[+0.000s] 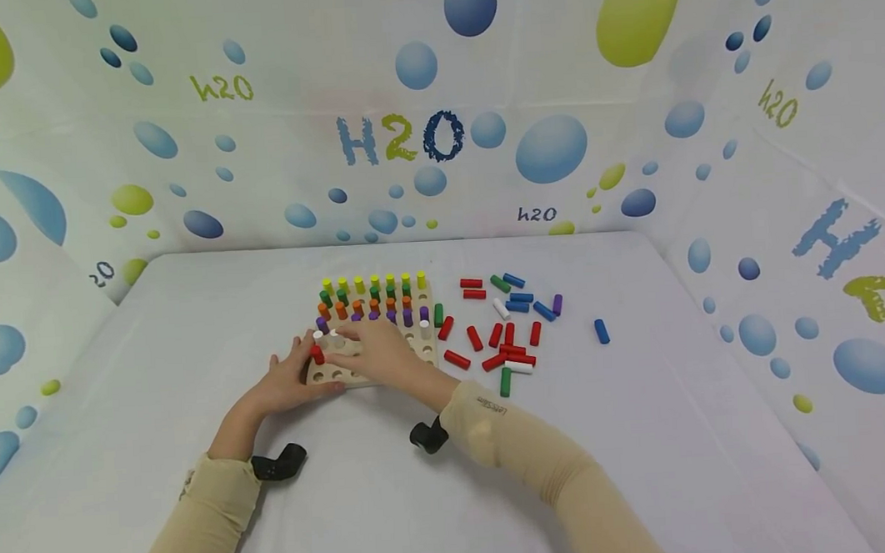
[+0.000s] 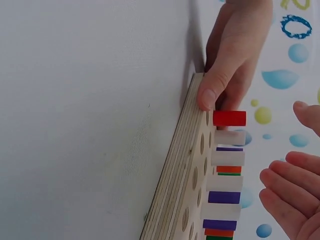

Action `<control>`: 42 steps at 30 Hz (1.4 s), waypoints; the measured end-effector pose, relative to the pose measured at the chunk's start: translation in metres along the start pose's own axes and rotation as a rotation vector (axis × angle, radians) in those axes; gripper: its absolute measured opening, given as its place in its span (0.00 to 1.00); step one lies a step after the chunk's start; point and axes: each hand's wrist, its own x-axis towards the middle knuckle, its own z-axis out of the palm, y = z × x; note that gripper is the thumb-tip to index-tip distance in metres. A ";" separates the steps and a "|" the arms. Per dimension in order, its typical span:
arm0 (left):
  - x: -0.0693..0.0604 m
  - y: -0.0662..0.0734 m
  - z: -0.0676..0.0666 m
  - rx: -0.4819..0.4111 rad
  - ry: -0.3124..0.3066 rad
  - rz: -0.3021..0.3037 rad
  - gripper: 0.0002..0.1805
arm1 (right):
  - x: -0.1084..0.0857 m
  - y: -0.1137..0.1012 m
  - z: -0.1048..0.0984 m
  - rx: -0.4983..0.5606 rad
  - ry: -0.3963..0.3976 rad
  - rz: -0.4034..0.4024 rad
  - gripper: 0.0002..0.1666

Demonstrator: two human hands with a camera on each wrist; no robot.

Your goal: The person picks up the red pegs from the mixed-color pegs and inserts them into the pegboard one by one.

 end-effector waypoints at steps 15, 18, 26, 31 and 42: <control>0.000 0.001 0.001 0.029 -0.003 -0.022 0.61 | -0.024 0.008 -0.029 -0.101 0.100 0.008 0.27; 0.000 0.001 0.001 0.032 -0.001 -0.027 0.62 | -0.028 0.015 -0.035 -0.122 0.120 0.034 0.28; 0.001 -0.002 0.000 0.022 0.001 -0.018 0.63 | -0.039 0.033 -0.043 -0.112 0.171 0.115 0.27; 0.002 -0.002 0.001 0.022 0.005 -0.012 0.63 | -0.044 0.043 -0.045 -0.075 0.202 0.139 0.27; 0.002 -0.003 0.001 0.015 0.001 -0.008 0.63 | -0.051 0.060 -0.056 -0.100 0.229 0.201 0.27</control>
